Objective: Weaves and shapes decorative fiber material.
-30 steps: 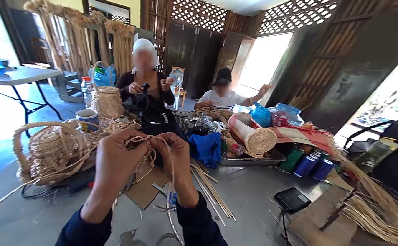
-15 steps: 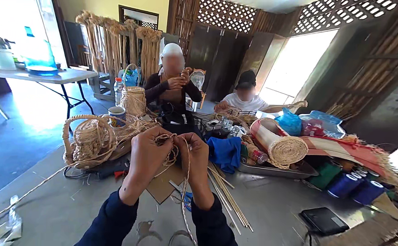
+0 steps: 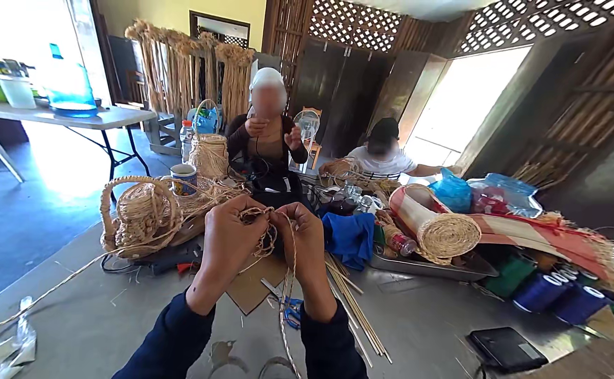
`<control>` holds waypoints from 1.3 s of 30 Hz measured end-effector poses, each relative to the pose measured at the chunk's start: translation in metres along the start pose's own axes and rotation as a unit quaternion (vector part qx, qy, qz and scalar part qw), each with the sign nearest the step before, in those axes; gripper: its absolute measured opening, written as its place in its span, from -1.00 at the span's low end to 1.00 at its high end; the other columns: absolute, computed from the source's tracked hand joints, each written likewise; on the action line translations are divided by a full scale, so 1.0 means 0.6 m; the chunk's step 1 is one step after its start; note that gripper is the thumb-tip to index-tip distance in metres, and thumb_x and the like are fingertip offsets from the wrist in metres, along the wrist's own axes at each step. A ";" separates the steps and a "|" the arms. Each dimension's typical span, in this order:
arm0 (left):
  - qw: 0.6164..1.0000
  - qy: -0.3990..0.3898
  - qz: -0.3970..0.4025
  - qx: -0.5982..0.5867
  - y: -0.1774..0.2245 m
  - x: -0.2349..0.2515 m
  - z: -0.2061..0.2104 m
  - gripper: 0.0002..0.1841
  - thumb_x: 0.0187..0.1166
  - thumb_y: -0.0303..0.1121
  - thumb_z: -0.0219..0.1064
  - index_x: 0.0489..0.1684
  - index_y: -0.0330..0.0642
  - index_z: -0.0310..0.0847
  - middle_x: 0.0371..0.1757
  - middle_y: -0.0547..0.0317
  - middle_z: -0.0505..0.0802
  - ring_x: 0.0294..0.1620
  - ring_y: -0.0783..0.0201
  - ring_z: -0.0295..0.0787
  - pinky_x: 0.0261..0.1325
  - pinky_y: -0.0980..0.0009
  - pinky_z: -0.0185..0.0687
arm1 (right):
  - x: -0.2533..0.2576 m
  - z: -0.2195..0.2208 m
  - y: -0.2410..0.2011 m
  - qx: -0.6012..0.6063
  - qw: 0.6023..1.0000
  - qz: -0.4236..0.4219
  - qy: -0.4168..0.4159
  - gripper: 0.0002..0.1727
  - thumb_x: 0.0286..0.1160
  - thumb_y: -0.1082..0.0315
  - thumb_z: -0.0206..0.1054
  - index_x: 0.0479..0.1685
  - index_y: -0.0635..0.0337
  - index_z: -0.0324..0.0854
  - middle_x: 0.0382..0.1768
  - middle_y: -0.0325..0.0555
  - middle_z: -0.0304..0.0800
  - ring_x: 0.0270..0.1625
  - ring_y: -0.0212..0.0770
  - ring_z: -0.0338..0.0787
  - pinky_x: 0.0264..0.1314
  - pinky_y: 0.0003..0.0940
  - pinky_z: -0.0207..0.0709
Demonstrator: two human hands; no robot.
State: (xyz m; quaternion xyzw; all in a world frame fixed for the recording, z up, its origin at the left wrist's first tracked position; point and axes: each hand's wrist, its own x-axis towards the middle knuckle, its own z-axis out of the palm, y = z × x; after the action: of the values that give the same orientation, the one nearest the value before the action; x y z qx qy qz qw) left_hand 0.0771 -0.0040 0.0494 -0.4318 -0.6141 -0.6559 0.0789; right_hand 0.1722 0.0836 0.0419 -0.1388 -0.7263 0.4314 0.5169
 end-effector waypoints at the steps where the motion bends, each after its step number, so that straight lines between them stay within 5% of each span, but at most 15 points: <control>1: 1.000 0.005 0.000 -0.004 0.000 -0.001 0.002 -0.90 0.27 -0.53 0.56 -0.41 -0.11 0.78 -0.44 0.38 0.85 -0.44 0.66 0.74 -0.31 0.65 0.67 | 0.000 0.000 -0.001 0.002 1.000 -0.001 0.000 -0.92 0.50 0.47 0.42 -0.34 0.26 0.69 -0.44 -0.27 0.71 -0.38 -0.61 0.63 -0.25 -0.70 0.48; 12: 1.000 -0.001 -0.020 -0.022 0.001 0.006 0.005 -0.91 0.29 -0.54 0.53 -0.40 -0.13 0.78 -0.41 0.36 0.86 -0.40 0.63 0.76 -0.26 0.61 0.70 | 0.001 0.004 -0.004 -0.016 1.000 -0.013 0.024 -0.94 0.48 0.49 0.42 -0.30 0.30 0.71 -0.41 -0.22 0.76 -0.35 -0.58 0.70 -0.23 -0.69 0.56; 21: 0.989 -0.146 -0.029 0.003 -0.009 0.027 -0.036 -0.88 0.38 -0.50 0.50 -0.19 -0.14 0.83 -0.23 0.27 0.90 -0.27 0.48 0.83 -0.11 0.46 0.79 | -0.009 0.015 0.005 -0.052 0.998 -0.024 -0.004 -0.91 0.49 0.45 0.39 -0.26 0.33 0.69 -0.39 -0.20 0.74 -0.34 -0.54 0.70 -0.20 -0.63 0.58; 29: 0.998 -0.049 0.001 -0.037 0.001 0.016 -0.022 -0.96 0.27 -0.49 0.49 -0.40 -0.16 0.81 -0.42 0.35 0.85 -0.46 0.63 0.72 -0.32 0.62 0.66 | -0.009 0.008 -0.002 -0.033 0.996 -0.077 -0.004 -0.92 0.49 0.42 0.35 -0.28 0.27 0.67 -0.38 -0.31 0.73 -0.29 -0.65 0.68 -0.16 -0.73 0.54; 39: 0.994 -0.030 -0.061 -0.081 0.004 0.015 -0.015 -0.92 0.28 -0.55 0.51 -0.43 -0.14 0.78 -0.44 0.37 0.85 -0.45 0.60 0.75 -0.32 0.60 0.68 | -0.006 0.010 0.006 0.008 0.995 -0.096 -0.011 -0.94 0.50 0.52 0.29 -0.26 0.30 0.67 -0.32 -0.27 0.74 -0.23 -0.63 0.70 -0.10 -0.74 0.57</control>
State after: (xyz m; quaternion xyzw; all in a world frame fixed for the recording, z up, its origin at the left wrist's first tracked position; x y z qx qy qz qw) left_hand 0.0690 -0.0086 0.0584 -0.4181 -0.5862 -0.6938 -0.0150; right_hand 0.1677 0.0803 0.0361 -0.0595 -0.7382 0.3873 0.5490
